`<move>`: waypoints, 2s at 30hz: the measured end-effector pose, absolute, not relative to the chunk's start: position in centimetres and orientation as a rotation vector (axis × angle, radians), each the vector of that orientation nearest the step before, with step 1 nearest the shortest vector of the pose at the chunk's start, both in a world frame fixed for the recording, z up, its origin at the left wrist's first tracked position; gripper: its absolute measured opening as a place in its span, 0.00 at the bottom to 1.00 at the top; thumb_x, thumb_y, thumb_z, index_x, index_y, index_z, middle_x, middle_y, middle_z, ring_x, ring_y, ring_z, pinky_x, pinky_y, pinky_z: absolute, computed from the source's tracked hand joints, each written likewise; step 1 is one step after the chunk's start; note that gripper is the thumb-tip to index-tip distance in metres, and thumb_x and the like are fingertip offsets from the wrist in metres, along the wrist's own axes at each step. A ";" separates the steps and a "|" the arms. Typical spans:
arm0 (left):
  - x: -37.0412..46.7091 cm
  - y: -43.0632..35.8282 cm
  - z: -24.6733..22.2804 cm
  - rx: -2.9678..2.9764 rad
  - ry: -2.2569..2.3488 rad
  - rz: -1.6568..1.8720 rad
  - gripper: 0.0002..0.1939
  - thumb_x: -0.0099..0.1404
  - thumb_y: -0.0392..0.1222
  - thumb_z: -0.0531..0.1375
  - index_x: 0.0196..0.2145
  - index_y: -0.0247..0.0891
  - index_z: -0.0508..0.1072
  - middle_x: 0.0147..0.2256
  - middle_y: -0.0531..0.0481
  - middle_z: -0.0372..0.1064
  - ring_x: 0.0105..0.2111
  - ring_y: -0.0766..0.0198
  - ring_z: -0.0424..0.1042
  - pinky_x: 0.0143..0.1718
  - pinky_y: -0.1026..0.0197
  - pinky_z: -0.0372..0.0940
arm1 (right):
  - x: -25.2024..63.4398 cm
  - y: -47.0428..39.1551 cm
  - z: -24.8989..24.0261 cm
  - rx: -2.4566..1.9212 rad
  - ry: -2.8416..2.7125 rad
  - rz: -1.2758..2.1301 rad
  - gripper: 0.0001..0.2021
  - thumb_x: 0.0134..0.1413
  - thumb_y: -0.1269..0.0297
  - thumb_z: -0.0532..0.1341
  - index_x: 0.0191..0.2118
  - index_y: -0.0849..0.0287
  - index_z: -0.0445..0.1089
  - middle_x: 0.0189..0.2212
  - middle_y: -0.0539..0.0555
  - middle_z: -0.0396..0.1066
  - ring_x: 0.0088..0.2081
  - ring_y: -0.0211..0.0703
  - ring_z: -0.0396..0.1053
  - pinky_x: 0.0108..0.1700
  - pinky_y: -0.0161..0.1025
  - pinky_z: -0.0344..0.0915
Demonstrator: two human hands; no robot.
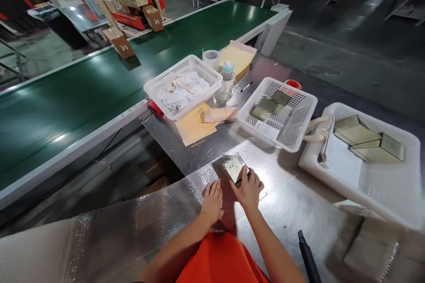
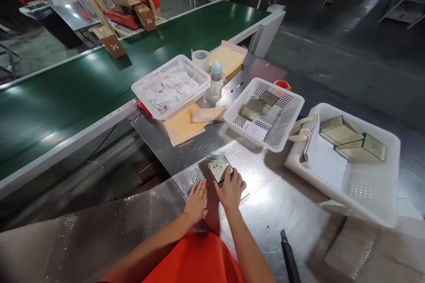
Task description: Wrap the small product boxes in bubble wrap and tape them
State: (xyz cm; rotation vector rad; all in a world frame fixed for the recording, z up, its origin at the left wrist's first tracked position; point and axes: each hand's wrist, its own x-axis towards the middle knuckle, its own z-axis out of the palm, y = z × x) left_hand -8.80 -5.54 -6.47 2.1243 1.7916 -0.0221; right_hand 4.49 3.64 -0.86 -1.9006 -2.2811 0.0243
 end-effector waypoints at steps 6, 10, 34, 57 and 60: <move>-9.1 -5.8 -6.2 2.110 1.777 -0.029 0.45 0.56 0.47 0.64 0.65 0.25 0.54 0.68 0.33 0.40 0.68 0.44 0.42 0.68 0.41 0.44 | 4.0 3.4 -0.5 -1.945 -2.261 0.117 0.33 0.56 0.52 0.56 0.63 0.66 0.54 0.57 0.71 0.60 0.55 0.63 0.58 0.53 0.57 0.53; -9.2 -4.8 -5.3 1.926 1.839 0.110 0.32 0.64 0.40 0.55 0.64 0.28 0.57 0.66 0.35 0.51 0.66 0.47 0.52 0.65 0.43 0.52 | 4.0 3.4 -0.5 -1.951 -2.155 0.229 0.35 0.54 0.49 0.58 0.62 0.65 0.54 0.59 0.72 0.57 0.59 0.65 0.55 0.55 0.60 0.51; -4.1 0.3 -0.8 2.293 1.773 0.023 0.41 0.66 0.55 0.54 0.69 0.50 0.36 0.70 0.40 0.28 0.69 0.37 0.36 0.62 0.28 0.39 | 16.6 18.0 2.0 -1.790 -2.284 0.840 0.11 0.55 0.70 0.55 0.32 0.59 0.76 0.46 0.60 0.75 0.50 0.54 0.70 0.50 0.48 0.65; -3.0 -0.9 -2.5 0.487 1.475 1.217 0.22 0.62 0.44 0.53 0.52 0.33 0.71 0.50 0.38 0.73 0.49 0.54 0.74 0.51 0.50 0.69 | 7.4 2.5 -0.7 -1.376 -2.200 0.811 0.21 0.61 0.69 0.48 0.58 0.61 0.66 0.55 0.61 0.71 0.56 0.47 0.69 0.56 0.49 0.68; -3.4 0.2 -1.7 0.210 1.380 1.312 0.20 0.60 0.54 0.56 0.37 0.33 0.75 0.36 0.42 0.77 0.38 0.57 0.77 0.42 0.54 0.71 | 6.8 1.2 -2.7 -1.295 -2.330 0.613 0.22 0.61 0.73 0.48 0.59 0.60 0.65 0.60 0.61 0.65 0.63 0.48 0.59 0.62 0.52 0.62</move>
